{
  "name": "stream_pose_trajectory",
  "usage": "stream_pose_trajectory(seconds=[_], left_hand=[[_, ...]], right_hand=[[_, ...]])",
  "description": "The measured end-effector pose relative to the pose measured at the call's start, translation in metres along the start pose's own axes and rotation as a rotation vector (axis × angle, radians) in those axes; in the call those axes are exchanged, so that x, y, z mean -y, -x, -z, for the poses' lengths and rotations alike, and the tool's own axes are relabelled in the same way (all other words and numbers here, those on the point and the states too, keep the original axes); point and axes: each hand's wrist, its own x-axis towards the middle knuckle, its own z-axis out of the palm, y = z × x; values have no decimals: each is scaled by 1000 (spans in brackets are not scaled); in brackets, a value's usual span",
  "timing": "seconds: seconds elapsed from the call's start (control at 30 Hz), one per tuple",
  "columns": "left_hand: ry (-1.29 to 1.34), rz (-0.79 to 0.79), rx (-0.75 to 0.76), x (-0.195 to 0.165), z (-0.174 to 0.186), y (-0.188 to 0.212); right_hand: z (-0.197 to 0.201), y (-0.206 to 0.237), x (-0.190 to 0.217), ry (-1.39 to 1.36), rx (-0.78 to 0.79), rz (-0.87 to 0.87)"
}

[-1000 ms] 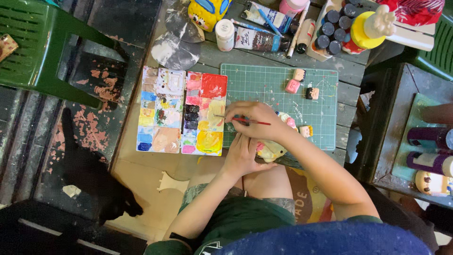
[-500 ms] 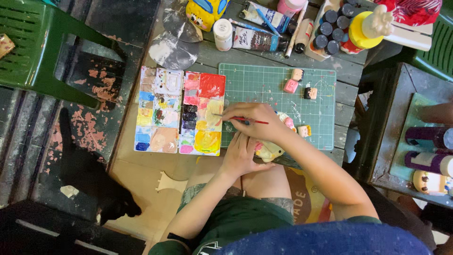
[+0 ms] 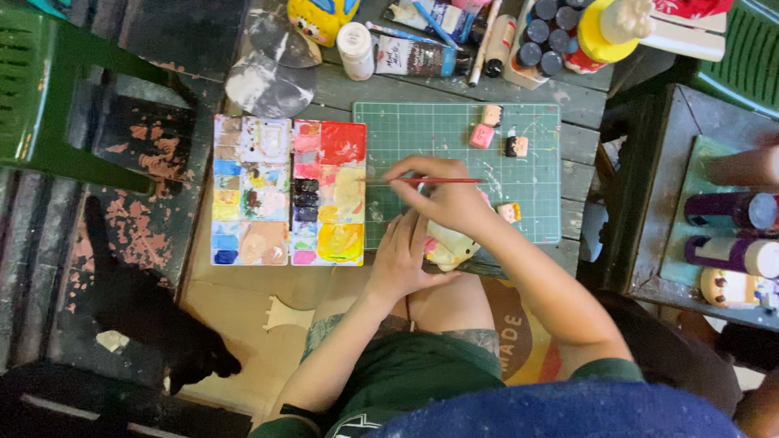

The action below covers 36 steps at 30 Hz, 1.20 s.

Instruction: The person paints a small decorative ceramic frame with a paintbrush, holding the frame steady with one hand while applying paint to its edges and surface, occasionally dipping the brush into a paint palette and reaching for paint containers on the table.

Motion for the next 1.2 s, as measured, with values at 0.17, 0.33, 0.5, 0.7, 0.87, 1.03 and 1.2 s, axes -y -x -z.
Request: stream_pose_trajectory(seconds=[0.17,0.33,0.5,0.7,0.87,1.03,1.2], left_hand=[[-78,0,29,-4,7,5],[-118,-28,9,-4,10,10],[-148,-47,2,-3,16,16],[-131,-37,-3,-8,23,20],[-139,-40,25,-8,26,25],[-154,-27,24,-10,29,28],[-141,-40,24,-12,32,27]], right_hand=[[19,92,-24,-340,-532,-68],[-8,163,-46,-529,-765,-357],[-36,164,-51,-422,-745,-374],[-42,140,-35,-131,-684,-312],[-50,134,-26,-181,-686,-208],[-53,138,-25,-153,-666,-204],[-52,139,-19,-117,-643,-204]])
